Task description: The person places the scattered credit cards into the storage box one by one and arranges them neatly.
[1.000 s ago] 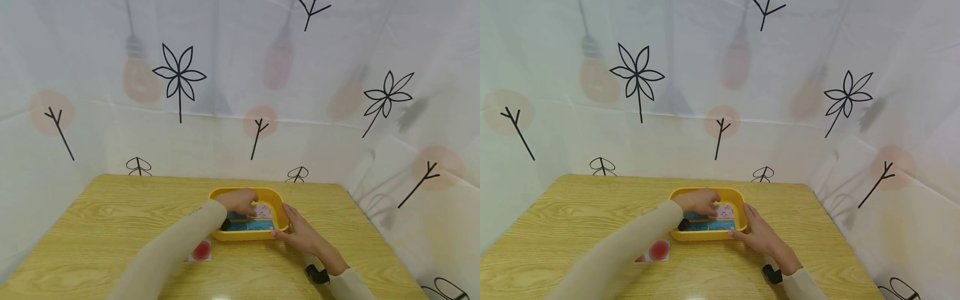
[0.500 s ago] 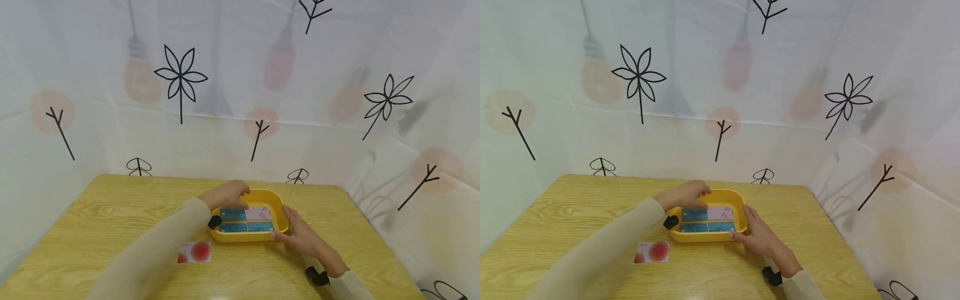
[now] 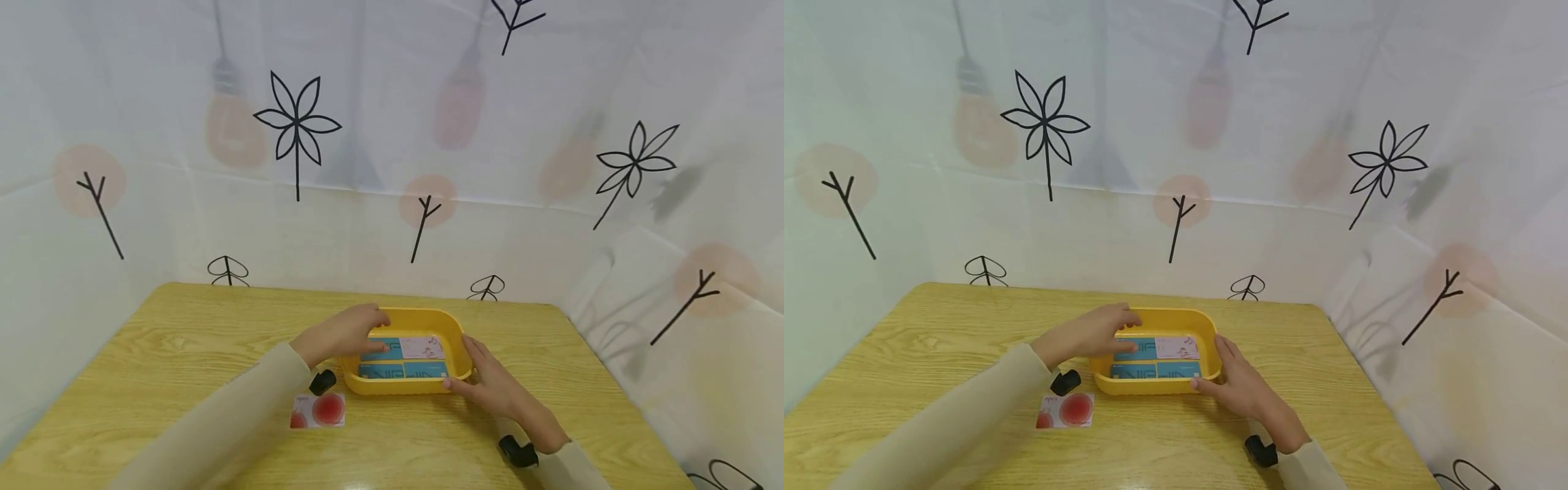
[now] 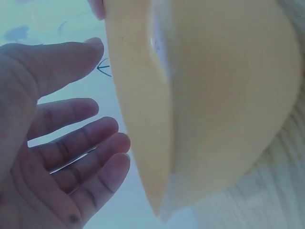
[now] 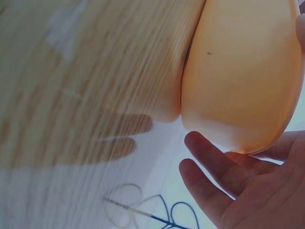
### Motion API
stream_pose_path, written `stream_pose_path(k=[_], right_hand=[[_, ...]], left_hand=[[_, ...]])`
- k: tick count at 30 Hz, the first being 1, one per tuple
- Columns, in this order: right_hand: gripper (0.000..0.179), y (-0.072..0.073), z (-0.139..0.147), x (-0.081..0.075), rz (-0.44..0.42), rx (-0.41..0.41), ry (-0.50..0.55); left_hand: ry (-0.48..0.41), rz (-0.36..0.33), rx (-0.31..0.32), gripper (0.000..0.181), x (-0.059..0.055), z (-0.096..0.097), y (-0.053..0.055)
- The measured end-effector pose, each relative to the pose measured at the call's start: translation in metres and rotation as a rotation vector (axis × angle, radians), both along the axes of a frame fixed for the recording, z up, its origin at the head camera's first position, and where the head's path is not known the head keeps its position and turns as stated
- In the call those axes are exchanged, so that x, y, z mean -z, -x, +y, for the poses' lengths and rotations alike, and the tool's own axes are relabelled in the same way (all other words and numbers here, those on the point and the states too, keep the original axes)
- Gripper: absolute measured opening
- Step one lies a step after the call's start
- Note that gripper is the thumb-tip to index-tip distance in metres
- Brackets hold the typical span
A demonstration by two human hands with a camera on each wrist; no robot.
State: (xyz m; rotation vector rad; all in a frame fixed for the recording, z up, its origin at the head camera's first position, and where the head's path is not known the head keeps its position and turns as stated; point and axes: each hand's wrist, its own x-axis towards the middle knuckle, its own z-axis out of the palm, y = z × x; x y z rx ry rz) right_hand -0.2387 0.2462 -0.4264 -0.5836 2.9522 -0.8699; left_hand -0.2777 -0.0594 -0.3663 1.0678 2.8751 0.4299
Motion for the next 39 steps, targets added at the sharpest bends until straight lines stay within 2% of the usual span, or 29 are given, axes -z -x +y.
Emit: stream_pose_path(k=[8,13,21,27,33,39], right_hand=[[0.104,-0.001,0.000,-0.001,0.002,-0.006,-0.001],[0.103,-0.001,0.000,-0.001,0.001,-0.006,0.001],[0.105,-0.001,0.000,0.001,-0.007,0.002,-0.009],[0.103,-0.001,-0.002,-0.001,0.014,-0.003,-0.021],[0.104,-0.001,-0.002,-0.002,0.006,-0.002,-0.027],[0.106,-0.001,-0.001,-0.001,0.002,0.004,-0.028]], left_hand=[[-0.062,0.016,-0.022,0.044,0.005,-0.015,-0.020],[-0.124,0.067,-0.002,0.040,0.011,-0.026,-0.028],[-0.169,0.144,0.020,0.038,0.018,-0.039,-0.043],[-0.185,0.228,0.001,0.041,0.026,-0.054,-0.055],[-0.207,0.228,-0.018,0.045,0.034,-0.065,-0.065],[-0.205,0.211,-0.020,0.042,0.039,-0.075,-0.073]])
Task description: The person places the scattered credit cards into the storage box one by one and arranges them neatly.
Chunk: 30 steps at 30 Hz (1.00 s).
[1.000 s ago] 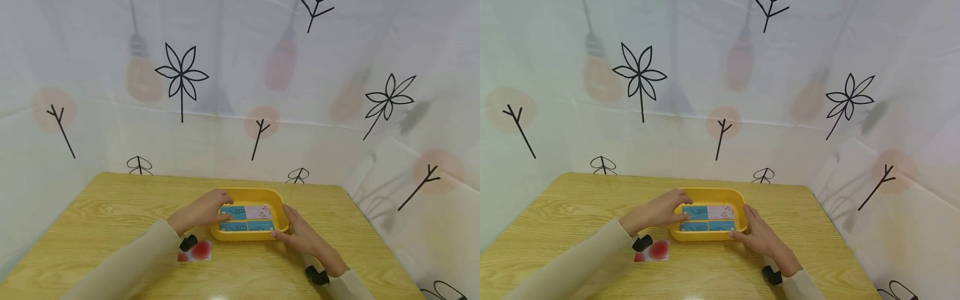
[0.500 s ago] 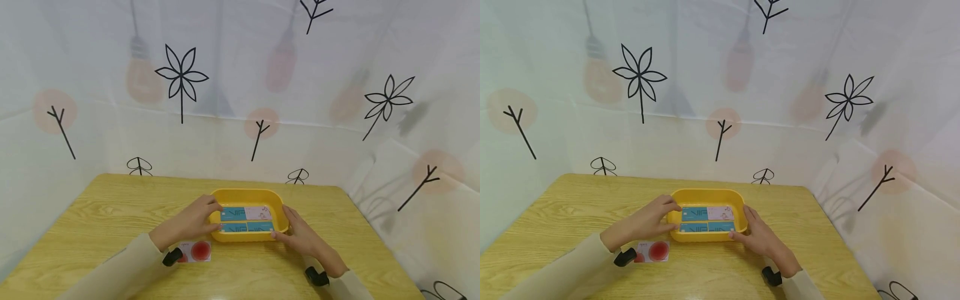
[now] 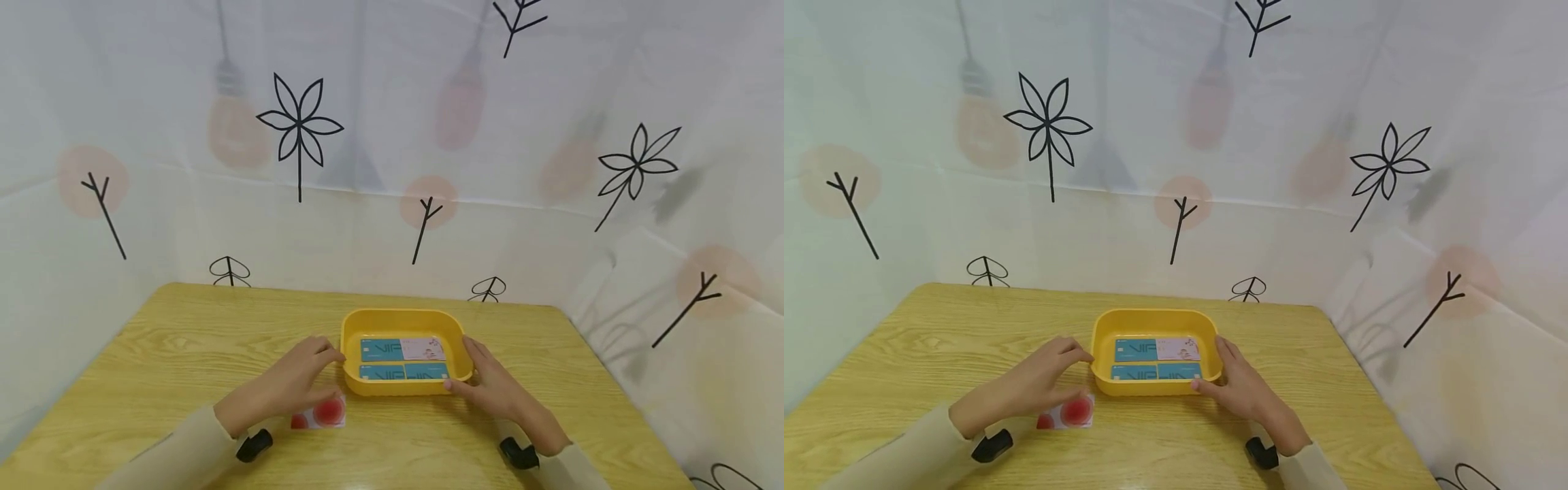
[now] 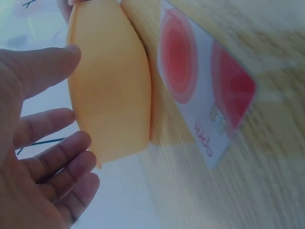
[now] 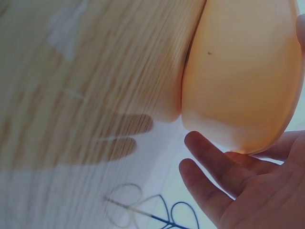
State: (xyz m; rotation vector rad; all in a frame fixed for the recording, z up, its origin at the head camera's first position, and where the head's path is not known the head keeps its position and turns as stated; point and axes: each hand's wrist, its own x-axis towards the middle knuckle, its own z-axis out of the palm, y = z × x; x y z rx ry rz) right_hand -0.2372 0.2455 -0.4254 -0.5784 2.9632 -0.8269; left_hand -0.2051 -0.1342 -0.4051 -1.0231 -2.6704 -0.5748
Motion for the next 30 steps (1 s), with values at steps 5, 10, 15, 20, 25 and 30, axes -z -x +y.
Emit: stream_pose_path(k=[5,10,15,20,25,30], right_hand=[[0.106,0.001,0.001,0.003,-0.002,0.004,-0.002],[0.106,0.001,0.001,0.003,0.005,-0.002,0.005],[0.106,0.001,0.000,0.002,-0.007,0.004,0.006],[0.106,0.001,0.000,0.002,-0.023,0.013,0.000],[0.106,0.000,0.001,0.003,-0.023,0.008,0.003],[0.106,0.000,0.001,0.002,-0.016,0.004,0.006]], left_hand=[[0.019,-0.020,-0.018,0.047,0.003,-0.006,-0.003],[0.039,-0.063,-0.021,0.050,0.005,-0.013,-0.007],[0.064,-0.118,-0.006,0.053,0.007,-0.018,-0.010],[0.080,-0.188,-0.006,0.061,0.010,-0.020,-0.013],[0.091,-0.210,0.004,0.064,0.016,-0.023,-0.014],[0.098,-0.228,0.001,0.066,0.020,-0.027,-0.015]])
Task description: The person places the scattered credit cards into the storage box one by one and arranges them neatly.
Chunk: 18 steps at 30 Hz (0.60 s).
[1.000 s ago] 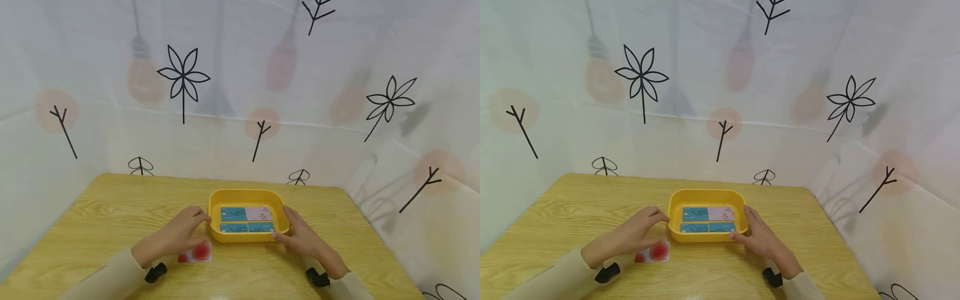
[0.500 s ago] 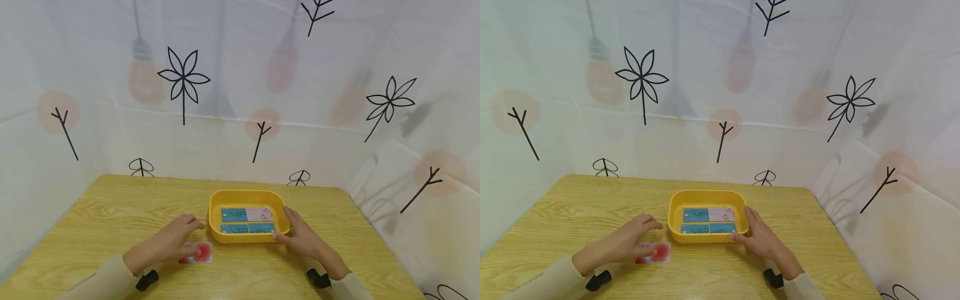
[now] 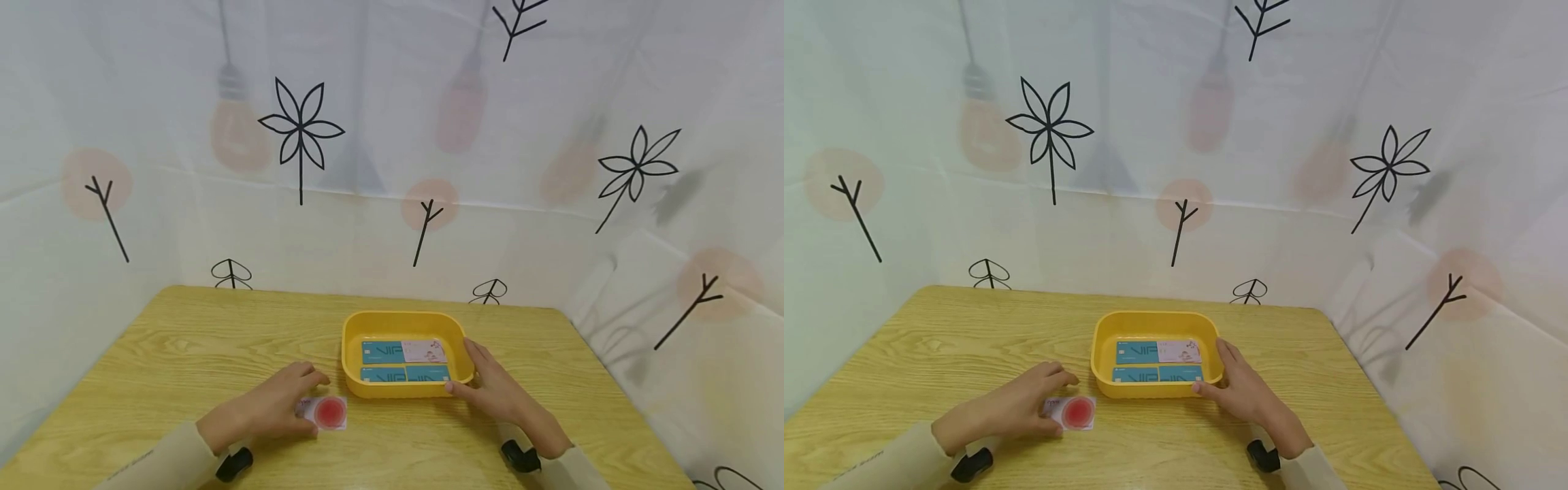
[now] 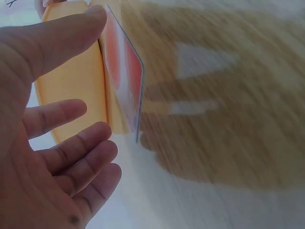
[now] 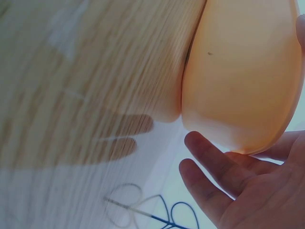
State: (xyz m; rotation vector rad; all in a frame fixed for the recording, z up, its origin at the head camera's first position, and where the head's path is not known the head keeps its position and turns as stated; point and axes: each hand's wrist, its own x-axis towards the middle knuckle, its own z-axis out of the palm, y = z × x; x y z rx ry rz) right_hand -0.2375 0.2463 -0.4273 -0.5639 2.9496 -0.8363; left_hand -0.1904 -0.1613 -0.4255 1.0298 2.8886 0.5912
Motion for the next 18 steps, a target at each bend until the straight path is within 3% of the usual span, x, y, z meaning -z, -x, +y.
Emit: stream_pose_path(k=[9,18], right_hand=[[0.106,-0.0003,0.0000,-0.0003,-0.006,0.001,-0.001],[0.105,-0.0002,0.0003,0.0003,-0.002,0.001,0.005]], left_hand=[[0.010,-0.054,0.010,0.069,0.0026,-0.0048,0.0001],[-0.011,-0.073,0.013,0.057,0.0035,-0.0071,0.0019]])
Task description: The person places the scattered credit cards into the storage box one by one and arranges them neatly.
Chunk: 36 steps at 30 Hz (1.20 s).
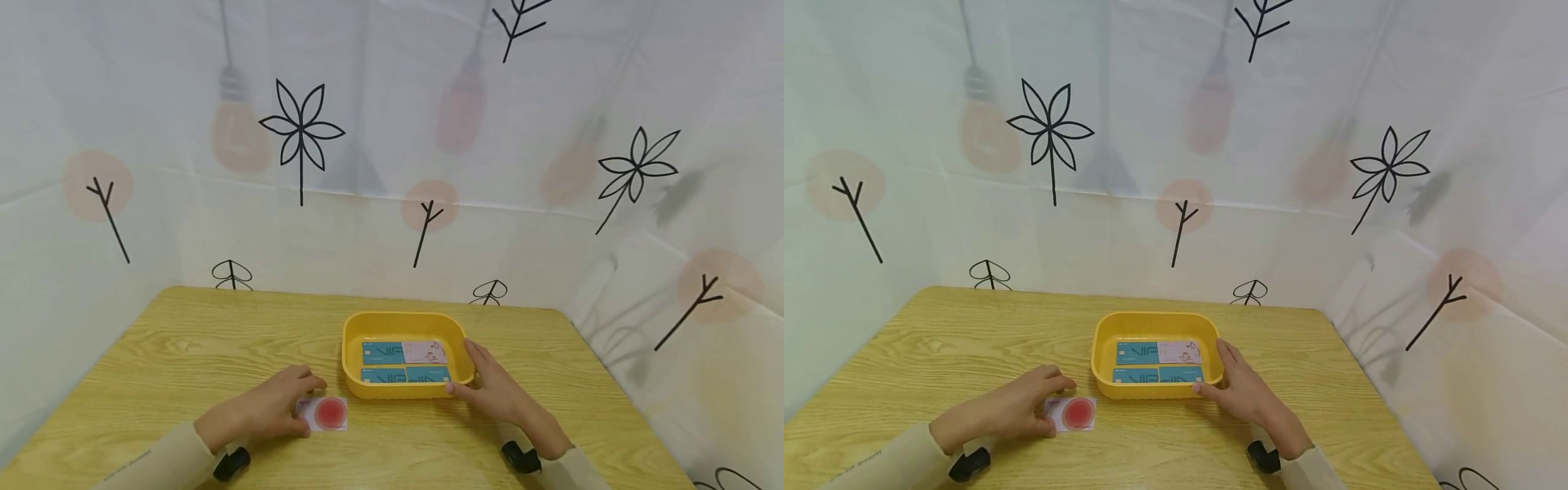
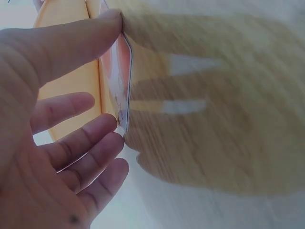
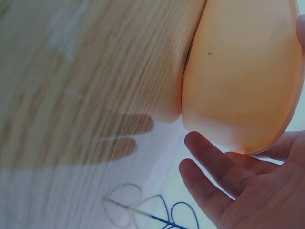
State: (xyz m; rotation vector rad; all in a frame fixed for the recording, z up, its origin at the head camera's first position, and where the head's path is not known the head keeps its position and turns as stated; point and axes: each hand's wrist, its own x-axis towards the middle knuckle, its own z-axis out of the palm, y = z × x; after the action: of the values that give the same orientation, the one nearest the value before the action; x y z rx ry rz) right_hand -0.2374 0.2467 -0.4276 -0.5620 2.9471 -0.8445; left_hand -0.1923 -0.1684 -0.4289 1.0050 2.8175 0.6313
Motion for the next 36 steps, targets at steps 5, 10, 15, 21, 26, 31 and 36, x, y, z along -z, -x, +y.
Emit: stream_pose_path(k=[5,10,15,21,26,31,36], right_hand=[[0.105,0.0001,0.0004,0.0005,0.002,-0.004,0.001],[0.105,-0.0001,0.0007,0.0011,0.004,-0.004,-0.003],[0.104,-0.0003,0.0009,0.0015,0.012,-0.012,-0.003],[0.105,-0.0006,0.0015,0.0016,0.011,-0.004,-0.005],[0.105,-0.0004,0.0009,0.0016,0.003,-0.004,-0.004],[0.105,0.0004,0.0001,0.0019,0.003,-0.001,-0.013],[0.105,0.0005,-0.0001,0.0006,0.009,0.002,-0.018]], left_hand=[[-0.021,0.025,0.025,0.045,0.0011,-0.0011,0.0022],[-0.020,0.012,0.018,0.041,0.0008,-0.0012,0.0037],[-0.004,0.010,0.010,0.041,0.0011,-0.0004,0.0040],[0.007,0.014,0.007,0.042,-0.0009,0.0014,0.0067],[0.008,0.006,0.005,0.043,-0.0024,0.0017,0.0062],[-0.001,-0.001,-0.002,0.045,-0.0040,0.0022,0.0054],[-0.015,-0.009,0.009,0.041,-0.0048,0.0030,0.0061]])
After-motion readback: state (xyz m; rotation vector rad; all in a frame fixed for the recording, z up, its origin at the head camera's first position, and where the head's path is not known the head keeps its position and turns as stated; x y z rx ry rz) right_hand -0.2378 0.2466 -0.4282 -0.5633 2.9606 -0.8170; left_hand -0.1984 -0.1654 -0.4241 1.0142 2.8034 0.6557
